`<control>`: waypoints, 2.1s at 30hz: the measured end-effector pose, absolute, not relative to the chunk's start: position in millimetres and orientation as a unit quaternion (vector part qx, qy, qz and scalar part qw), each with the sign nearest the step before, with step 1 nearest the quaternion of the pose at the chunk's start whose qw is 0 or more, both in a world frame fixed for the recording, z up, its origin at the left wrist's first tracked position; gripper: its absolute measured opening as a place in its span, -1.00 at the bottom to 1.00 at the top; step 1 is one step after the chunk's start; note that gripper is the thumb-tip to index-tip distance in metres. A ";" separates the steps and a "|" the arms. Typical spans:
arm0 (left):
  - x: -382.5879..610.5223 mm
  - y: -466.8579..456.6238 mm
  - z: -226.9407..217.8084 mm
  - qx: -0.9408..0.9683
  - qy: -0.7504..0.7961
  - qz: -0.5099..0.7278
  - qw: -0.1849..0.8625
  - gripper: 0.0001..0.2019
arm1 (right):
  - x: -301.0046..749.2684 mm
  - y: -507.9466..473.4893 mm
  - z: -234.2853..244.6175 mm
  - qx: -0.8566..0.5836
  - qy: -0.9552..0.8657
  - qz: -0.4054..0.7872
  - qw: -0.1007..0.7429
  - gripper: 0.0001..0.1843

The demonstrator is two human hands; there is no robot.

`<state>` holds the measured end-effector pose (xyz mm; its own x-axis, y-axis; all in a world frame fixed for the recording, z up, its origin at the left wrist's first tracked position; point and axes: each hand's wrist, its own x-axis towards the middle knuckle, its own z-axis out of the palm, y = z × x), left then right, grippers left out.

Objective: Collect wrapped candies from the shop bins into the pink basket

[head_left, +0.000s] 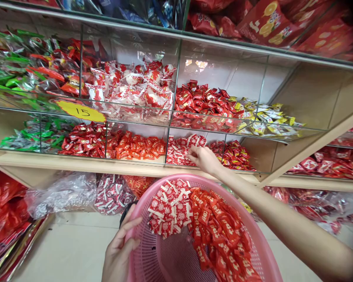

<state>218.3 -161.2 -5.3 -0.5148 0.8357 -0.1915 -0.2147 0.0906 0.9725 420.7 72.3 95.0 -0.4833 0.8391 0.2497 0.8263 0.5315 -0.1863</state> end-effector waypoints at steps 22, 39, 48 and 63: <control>213.5 -163.3 -4.4 0.281 0.619 0.595 0.428 -0.74 | 451.5 69.2 113.9 -0.423 -0.886 0.027 0.188 -0.87; 221.4 -163.1 2.3 0.236 0.580 0.626 0.464 -0.71 | 464.4 -73.5 34.7 -0.458 -0.612 0.614 0.197 -0.86; 224.0 -165.0 5.5 0.253 0.574 0.637 0.449 -0.69 | 424.8 -104.8 6.0 -0.439 -0.585 0.673 0.113 -0.83; 219.4 -163.1 -4.9 0.277 0.552 0.642 0.455 -0.69 | 426.9 -73.9 40.2 -0.435 -0.694 0.548 0.169 -0.92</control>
<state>219.4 -163.1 -4.9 -0.4334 0.8892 -0.1467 -0.2784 0.0227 0.9602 426.9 -73.9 40.2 -0.5639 0.7891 -0.2436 0.4192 0.0194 -0.9077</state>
